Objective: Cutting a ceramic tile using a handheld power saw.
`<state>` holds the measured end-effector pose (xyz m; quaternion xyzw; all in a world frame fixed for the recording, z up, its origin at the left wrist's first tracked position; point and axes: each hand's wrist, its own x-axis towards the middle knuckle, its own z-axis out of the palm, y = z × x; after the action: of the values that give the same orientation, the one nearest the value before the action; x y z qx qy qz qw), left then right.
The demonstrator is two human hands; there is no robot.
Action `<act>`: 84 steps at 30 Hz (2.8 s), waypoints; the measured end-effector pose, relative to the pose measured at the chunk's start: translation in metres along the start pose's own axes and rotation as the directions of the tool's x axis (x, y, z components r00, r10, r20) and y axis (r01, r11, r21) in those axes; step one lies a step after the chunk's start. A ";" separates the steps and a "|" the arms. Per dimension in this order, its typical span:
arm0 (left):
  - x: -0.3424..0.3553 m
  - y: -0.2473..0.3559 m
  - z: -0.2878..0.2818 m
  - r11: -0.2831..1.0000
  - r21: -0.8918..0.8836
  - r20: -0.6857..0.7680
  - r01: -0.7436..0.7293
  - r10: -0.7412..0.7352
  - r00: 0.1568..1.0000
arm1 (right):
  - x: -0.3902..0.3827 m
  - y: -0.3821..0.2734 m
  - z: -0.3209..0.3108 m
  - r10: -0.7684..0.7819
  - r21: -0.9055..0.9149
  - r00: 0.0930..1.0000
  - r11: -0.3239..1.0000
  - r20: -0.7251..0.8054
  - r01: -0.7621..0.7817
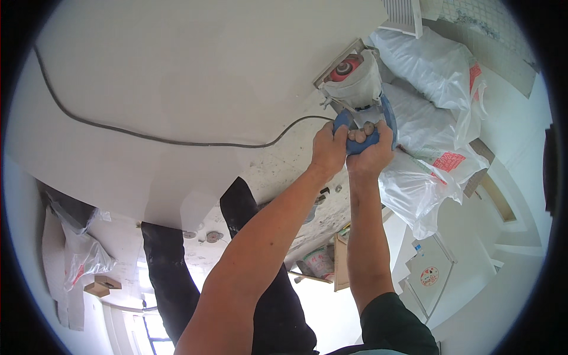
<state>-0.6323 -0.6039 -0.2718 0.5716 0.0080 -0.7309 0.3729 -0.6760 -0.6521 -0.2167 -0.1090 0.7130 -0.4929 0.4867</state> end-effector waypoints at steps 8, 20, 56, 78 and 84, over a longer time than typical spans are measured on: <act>0.002 -0.004 0.002 1.000 -0.027 -0.019 -0.015 0.014 1.000 | 0.002 0.001 -0.002 0.009 0.007 1.000 1.000 -0.008 -0.009; -0.001 -0.007 0.006 1.000 -0.030 -0.022 -0.008 0.007 1.000 | 0.003 -0.002 -0.006 0.020 -0.077 1.000 0.997 -0.007 -0.020; -0.002 -0.019 0.008 0.999 -0.050 -0.006 0.023 -0.023 1.000 | 0.003 0.001 -0.016 0.025 -0.113 1.000 0.993 -0.014 -0.026; -0.002 -0.029 0.012 0.999 -0.016 -0.018 0.049 -0.049 0.999 | 0.008 0.004 -0.029 0.044 -0.073 0.999 0.996 -0.013 -0.045; -0.005 -0.029 0.014 0.999 -0.021 -0.021 0.028 -0.028 0.999 | 0.010 0.006 -0.036 0.035 -0.087 0.999 0.996 0.011 -0.034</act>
<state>-0.6595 -0.5862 -0.2754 0.5752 0.0277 -0.7297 0.3686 -0.7081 -0.6345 -0.2260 -0.1210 0.7324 -0.4521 0.4945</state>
